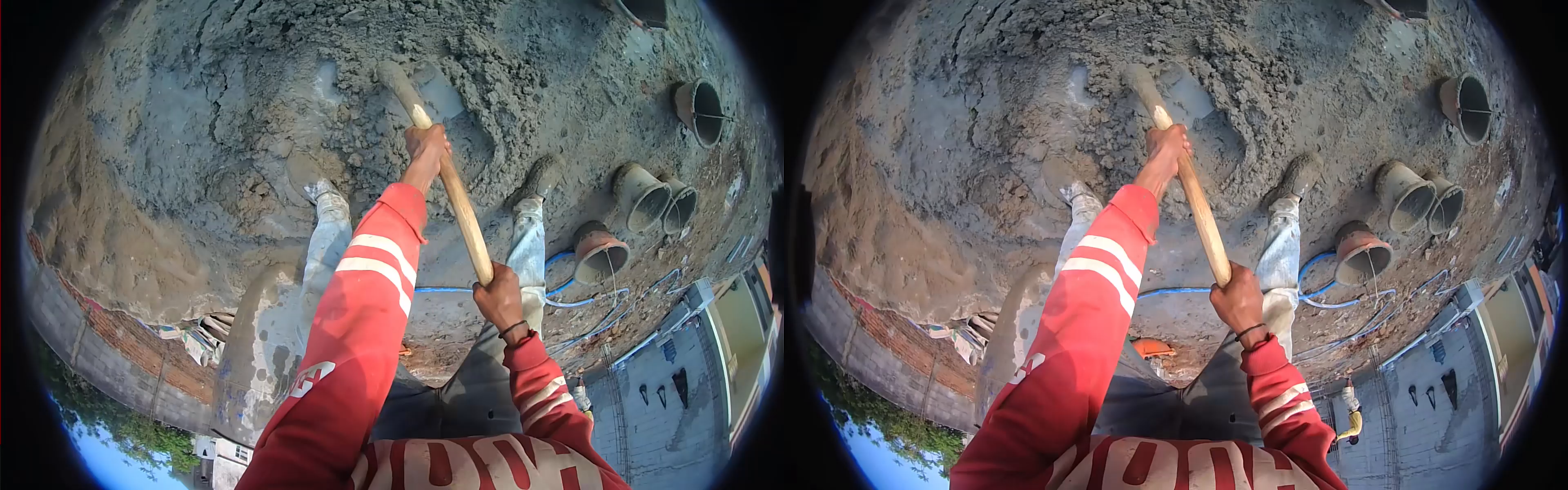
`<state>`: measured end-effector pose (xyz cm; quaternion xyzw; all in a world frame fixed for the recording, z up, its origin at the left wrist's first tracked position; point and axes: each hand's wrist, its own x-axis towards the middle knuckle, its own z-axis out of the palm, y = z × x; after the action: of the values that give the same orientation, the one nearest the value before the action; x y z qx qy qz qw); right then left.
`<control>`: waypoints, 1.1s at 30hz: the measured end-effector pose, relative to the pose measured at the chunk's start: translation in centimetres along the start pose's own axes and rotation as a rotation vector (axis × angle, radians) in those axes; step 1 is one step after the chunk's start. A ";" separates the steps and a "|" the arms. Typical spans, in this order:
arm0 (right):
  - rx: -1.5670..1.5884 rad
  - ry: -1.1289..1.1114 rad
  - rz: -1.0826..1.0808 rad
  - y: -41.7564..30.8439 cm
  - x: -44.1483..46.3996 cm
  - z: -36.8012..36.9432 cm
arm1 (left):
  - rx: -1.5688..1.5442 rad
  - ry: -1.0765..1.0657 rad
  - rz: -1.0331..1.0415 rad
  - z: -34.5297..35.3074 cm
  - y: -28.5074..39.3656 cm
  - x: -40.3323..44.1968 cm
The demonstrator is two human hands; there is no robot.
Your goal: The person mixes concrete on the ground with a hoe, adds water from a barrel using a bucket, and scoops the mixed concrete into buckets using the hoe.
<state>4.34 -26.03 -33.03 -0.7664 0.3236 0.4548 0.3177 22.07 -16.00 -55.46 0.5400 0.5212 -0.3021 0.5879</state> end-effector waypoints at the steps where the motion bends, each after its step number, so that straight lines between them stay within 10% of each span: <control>1: -0.042 0.040 -0.061 -1.1 1.1 1.1 | -0.024 0.006 0.013 -1.2 2.6 0.2; 10: -0.130 0.021 -0.544 -14.0 7.6 4.3 | -0.237 0.133 0.348 -17.9 19.6 3.5; 17: -0.339 -0.165 -0.224 0.7 -0.3 -0.2 | -0.109 0.256 -0.166 -9.7 -6.6 2.1; 26: -0.551 -0.259 -0.453 21.5 5.0 -17.6 | -0.703 0.156 -0.230 1.8 -16.0 -13.6; 33: -0.651 -0.157 -0.514 24.6 1.1 -19.3 | -0.772 0.070 -0.242 -0.6 -16.6 -21.4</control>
<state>-5.10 -55.83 -31.37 -0.8455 -0.0639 0.4965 0.1857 0.75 -23.79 -40.57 0.2242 0.6757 -0.1330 0.6895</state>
